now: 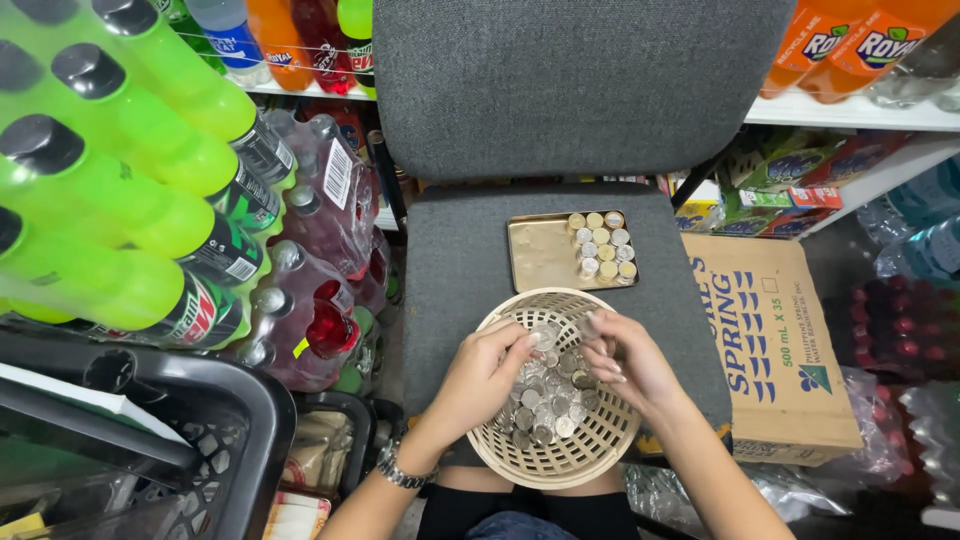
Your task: Sorting various coins from a wicker basket into a wooden tray with circular slots
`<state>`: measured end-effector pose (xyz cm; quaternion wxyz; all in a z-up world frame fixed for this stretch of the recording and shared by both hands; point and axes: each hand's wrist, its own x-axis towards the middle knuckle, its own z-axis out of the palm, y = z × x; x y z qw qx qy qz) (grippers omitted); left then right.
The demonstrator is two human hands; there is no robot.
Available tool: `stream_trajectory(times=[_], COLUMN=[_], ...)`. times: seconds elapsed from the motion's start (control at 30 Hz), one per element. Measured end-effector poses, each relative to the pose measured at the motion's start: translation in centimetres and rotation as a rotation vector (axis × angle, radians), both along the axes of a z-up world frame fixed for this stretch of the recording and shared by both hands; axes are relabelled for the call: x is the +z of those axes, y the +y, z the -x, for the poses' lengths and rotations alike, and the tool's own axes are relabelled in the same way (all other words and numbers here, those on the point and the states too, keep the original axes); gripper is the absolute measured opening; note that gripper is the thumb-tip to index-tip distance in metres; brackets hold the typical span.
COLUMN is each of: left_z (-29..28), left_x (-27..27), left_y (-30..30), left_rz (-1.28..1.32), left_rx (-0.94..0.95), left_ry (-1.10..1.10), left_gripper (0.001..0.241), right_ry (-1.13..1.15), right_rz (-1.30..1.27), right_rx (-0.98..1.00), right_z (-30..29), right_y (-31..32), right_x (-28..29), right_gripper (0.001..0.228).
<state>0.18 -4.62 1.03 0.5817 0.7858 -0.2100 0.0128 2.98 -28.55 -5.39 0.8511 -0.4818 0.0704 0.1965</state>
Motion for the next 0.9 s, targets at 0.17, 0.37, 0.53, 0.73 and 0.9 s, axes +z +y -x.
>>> stream_trajectory(times=[0.17,0.37,0.53,0.73,0.9], left_z=[0.0,0.0,0.0,-0.1,-0.6], left_x=[-0.1,-0.2,1.4,2.1,1.1], left_y=[-0.1,0.1,0.0,-1.1,-1.8], left_rz=[-0.019,-0.06,-0.113,-0.176,-0.453], left_rx=[0.005,0.004,-0.002,-0.032,-0.007], left_ry=[0.003,0.009,0.023,0.012,-0.022], left_gripper=[0.029,0.029,0.029,0.03,0.032], right_ry=[0.199,0.271,0.377,0.494,0.425], right_rz=[-0.182,-0.29,-0.271,-0.337,-0.467], right_rx=[0.023,0.069,-0.05,-0.165,-0.086], right_z=[-0.4,-0.3,-0.4,1.1,1.7], right_y=[-0.1,1.5,2.6,4.3,4.4], right_x=[-3.5,-4.1,-2.3,1.7,3.2], right_gripper=[0.011,0.012,0.035,0.048,0.072])
